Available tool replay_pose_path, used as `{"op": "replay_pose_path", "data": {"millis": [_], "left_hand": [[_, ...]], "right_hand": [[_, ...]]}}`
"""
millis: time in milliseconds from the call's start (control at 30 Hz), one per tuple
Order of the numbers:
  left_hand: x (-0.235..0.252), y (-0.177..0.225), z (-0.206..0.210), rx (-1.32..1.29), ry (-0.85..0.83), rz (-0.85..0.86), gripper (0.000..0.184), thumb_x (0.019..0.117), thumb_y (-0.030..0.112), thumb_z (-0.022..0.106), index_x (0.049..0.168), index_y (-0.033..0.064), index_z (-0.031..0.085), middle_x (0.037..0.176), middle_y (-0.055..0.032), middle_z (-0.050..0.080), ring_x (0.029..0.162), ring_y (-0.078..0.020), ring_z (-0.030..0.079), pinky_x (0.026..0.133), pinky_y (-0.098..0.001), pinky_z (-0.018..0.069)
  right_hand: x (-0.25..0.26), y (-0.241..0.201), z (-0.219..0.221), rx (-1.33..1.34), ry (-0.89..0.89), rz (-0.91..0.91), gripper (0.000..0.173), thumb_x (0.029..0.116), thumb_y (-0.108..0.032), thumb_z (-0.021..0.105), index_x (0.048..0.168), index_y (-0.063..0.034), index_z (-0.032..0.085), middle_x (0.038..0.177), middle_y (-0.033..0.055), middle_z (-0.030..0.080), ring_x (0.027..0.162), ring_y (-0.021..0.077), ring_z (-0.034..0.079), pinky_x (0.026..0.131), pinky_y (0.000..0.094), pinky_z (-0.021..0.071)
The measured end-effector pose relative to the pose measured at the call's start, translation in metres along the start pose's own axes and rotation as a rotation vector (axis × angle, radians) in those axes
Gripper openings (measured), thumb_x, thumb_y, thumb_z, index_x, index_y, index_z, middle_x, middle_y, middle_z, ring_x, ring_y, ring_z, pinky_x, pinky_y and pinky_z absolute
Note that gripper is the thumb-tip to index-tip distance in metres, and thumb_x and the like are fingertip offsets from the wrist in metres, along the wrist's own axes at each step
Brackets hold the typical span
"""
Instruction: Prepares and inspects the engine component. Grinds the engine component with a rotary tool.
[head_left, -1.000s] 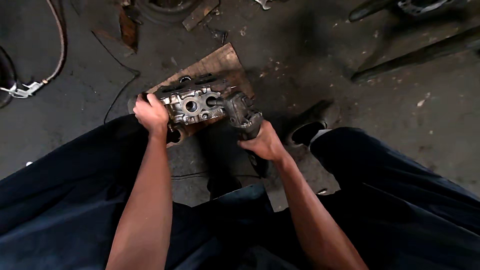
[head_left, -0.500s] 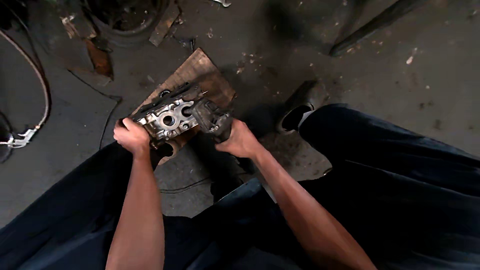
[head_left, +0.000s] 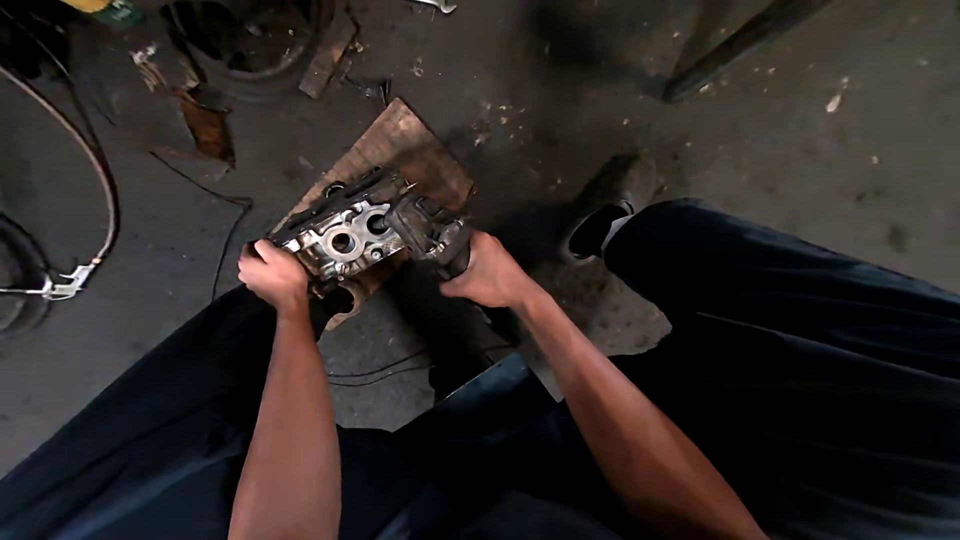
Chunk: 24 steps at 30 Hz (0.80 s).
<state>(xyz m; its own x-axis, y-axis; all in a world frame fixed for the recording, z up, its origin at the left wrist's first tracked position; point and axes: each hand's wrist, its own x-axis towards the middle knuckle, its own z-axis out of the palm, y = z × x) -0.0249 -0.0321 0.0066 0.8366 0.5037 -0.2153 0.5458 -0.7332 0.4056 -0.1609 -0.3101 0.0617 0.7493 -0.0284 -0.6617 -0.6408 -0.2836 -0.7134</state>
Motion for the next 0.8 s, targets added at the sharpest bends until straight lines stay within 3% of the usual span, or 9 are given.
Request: {"op": "replay_pose_path", "data": {"millis": [200, 433, 800], "left_hand": [[0.001, 0.003, -0.002, 0.002, -0.021, -0.039, 0.055, 0.1040, 0.037, 0.032, 0.129, 0.0011, 0.065, 0.131, -0.0272, 0.064, 0.129, -0.0417, 0.058, 0.103, -0.0634, 0.0440], [0.007, 0.008, -0.005, 0.007, -0.063, -0.064, 0.056, 0.1039, 0.039, 0.033, 0.127, 0.0004, 0.066, 0.124, -0.0291, 0.066, 0.123, -0.0446, 0.061, 0.098, -0.0662, 0.0461], [0.009, 0.004, -0.008, -0.037, -0.114, -0.055, 0.055, 0.1035, 0.040, 0.034, 0.125, 0.0013, 0.067, 0.120, -0.0289, 0.068, 0.119, -0.0467, 0.063, 0.094, -0.0693, 0.0470]], "right_hand": [[0.008, 0.003, 0.012, -0.031, 0.026, -0.002, 0.062, 0.0673, -0.027, 0.092, 0.120, -0.0123, 0.064, 0.099, 0.0068, 0.072, 0.092, 0.0194, 0.071, 0.080, 0.0487, 0.0602], [-0.008, 0.001, -0.007, 0.060, 0.042, -0.083, 0.058, 0.0668, -0.012, 0.090, 0.118, -0.0059, 0.065, 0.099, 0.0057, 0.073, 0.092, 0.0133, 0.072, 0.083, 0.0376, 0.0624], [0.008, -0.011, 0.021, -0.073, 0.118, -0.039, 0.055, 0.0683, -0.018, 0.089, 0.116, -0.0050, 0.065, 0.095, 0.0066, 0.072, 0.088, 0.0146, 0.071, 0.081, 0.0400, 0.0606]]}}
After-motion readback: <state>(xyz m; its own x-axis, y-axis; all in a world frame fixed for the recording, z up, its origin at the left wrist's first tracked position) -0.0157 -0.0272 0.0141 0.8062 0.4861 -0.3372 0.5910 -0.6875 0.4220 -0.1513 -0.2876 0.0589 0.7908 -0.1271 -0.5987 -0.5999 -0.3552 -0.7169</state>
